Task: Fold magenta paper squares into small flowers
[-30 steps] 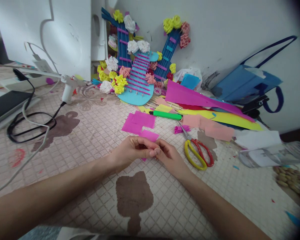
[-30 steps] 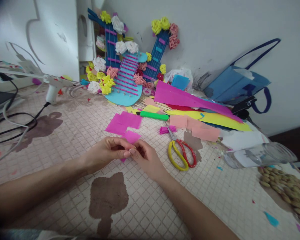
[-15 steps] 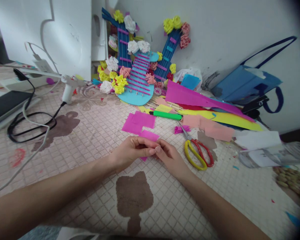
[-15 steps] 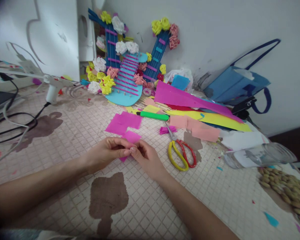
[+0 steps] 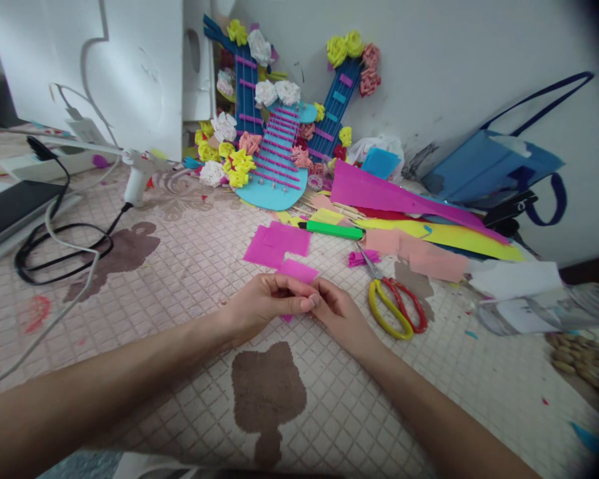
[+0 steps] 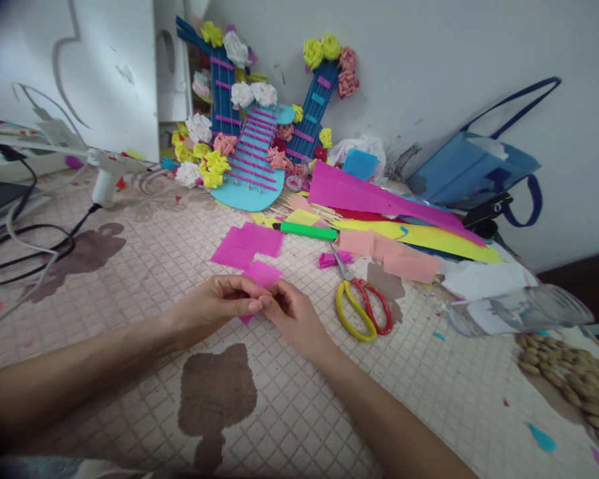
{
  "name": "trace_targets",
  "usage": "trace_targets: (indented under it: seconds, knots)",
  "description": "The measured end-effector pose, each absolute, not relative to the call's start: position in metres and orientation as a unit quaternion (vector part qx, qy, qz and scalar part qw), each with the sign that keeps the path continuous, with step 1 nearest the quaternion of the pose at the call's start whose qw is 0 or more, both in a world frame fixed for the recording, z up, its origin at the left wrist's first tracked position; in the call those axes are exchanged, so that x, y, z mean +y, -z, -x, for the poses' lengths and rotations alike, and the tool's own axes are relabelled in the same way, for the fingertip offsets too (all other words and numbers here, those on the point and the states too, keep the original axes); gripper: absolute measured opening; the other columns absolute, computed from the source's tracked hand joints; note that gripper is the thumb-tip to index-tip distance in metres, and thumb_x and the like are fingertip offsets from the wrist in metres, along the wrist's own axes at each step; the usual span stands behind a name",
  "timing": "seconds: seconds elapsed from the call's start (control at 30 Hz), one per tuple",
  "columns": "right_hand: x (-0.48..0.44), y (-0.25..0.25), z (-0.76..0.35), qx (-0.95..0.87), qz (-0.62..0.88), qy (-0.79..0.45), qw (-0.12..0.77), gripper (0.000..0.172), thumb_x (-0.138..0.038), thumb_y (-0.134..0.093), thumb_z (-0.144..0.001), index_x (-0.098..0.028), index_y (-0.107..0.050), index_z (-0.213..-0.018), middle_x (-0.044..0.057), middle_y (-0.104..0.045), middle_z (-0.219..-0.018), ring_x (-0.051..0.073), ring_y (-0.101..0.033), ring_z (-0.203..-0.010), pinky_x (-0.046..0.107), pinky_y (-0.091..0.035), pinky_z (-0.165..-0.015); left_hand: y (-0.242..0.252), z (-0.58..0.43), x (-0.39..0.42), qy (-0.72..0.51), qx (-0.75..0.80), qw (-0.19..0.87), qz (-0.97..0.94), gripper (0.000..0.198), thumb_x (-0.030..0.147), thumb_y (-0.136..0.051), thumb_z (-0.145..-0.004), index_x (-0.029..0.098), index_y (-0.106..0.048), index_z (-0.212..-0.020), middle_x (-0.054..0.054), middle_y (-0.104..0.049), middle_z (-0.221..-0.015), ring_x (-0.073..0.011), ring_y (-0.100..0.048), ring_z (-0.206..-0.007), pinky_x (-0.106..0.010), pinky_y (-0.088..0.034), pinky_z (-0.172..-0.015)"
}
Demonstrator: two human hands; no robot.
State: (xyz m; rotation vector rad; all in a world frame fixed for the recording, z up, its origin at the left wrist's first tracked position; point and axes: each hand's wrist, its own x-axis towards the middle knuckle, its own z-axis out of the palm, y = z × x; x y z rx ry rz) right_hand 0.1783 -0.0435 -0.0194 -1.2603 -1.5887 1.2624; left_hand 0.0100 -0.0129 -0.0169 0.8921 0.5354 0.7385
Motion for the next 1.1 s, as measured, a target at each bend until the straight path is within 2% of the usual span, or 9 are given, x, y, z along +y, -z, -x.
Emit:
trace_targets:
  seconds: [0.23,0.43,0.67,0.9,1.0,1.1]
  knots:
    - [-0.0444,0.0179,-0.1778,-0.619,0.503,-0.485,0.36,0.043,-0.063,-0.049,-0.084,-0.02,-0.051,-0.078,-0.002,-0.045,-0.069,0.013,-0.041,-0.065,0.026,-0.033,-0.056,0.0163,-0.01,-0.0128,-0.341,0.256,0.796,-0.43,0.008,0.015,-0.078,-0.07,0.016,-0.073,-0.076,0.0,-0.07,-0.076,-0.0099,-0.059,-0.07,-0.023,-0.042,-0.068]
    - [-0.0433,0.0217,-0.1789,-0.618,0.488,-0.493,0.371,0.039,-0.057,-0.051,-0.086,-0.019,-0.053,-0.08,-0.001,-0.047,-0.071,0.013,-0.042,-0.067,0.026,-0.033,-0.058,0.0174,-0.0112,-0.0132,-0.345,0.259,0.798,-0.42,0.011,0.015,-0.079,-0.068,0.016,-0.072,-0.077,0.0,-0.07,-0.076,-0.0095,-0.059,-0.069,-0.023,-0.043,-0.069]
    - [-0.0436,0.0217,-0.1792,-0.623,0.499,-0.479,0.365,0.038,-0.056,-0.049,-0.087,-0.019,-0.052,-0.08,-0.002,-0.046,-0.07,0.013,-0.042,-0.064,0.026,-0.032,-0.057,0.0183,-0.0105,-0.0126,-0.345,0.268,0.795,-0.42,0.013,0.02,-0.078,-0.07,0.015,-0.073,-0.08,-0.002,-0.072,-0.082,-0.0115,-0.062,-0.079,-0.025,-0.045,-0.079]
    - [-0.0436,0.0219,-0.179,-0.61,0.494,-0.497,0.371,0.038,-0.057,-0.05,-0.086,-0.02,-0.051,-0.079,-0.002,-0.045,-0.07,0.012,-0.041,-0.063,0.025,-0.033,-0.056,0.0179,-0.0102,-0.0129,-0.341,0.264,0.787,-0.442,0.013,0.017,-0.078,-0.069,0.015,-0.071,-0.08,0.0,-0.069,-0.079,-0.0098,-0.059,-0.072,-0.023,-0.043,-0.069]
    - [-0.0436,0.021,-0.1786,-0.615,0.495,-0.492,0.366,0.039,-0.058,-0.051,-0.085,-0.02,-0.051,-0.079,-0.002,-0.046,-0.07,0.013,-0.043,-0.064,0.026,-0.034,-0.056,0.0179,-0.0109,-0.0138,-0.348,0.274,0.769,-0.461,0.015,0.021,-0.078,-0.069,0.014,-0.07,-0.079,-0.001,-0.068,-0.078,-0.0107,-0.058,-0.07,-0.023,-0.042,-0.066]
    - [-0.0439,0.0198,-0.1779,-0.619,0.497,-0.485,0.366,0.039,-0.059,-0.051,-0.085,-0.02,-0.051,-0.078,-0.002,-0.046,-0.069,0.013,-0.042,-0.065,0.026,-0.034,-0.057,0.0184,-0.0117,-0.0151,-0.363,0.283,0.74,-0.492,0.017,0.027,-0.076,-0.073,0.013,-0.068,-0.079,-0.002,-0.067,-0.078,-0.0121,-0.058,-0.072,-0.025,-0.044,-0.069]
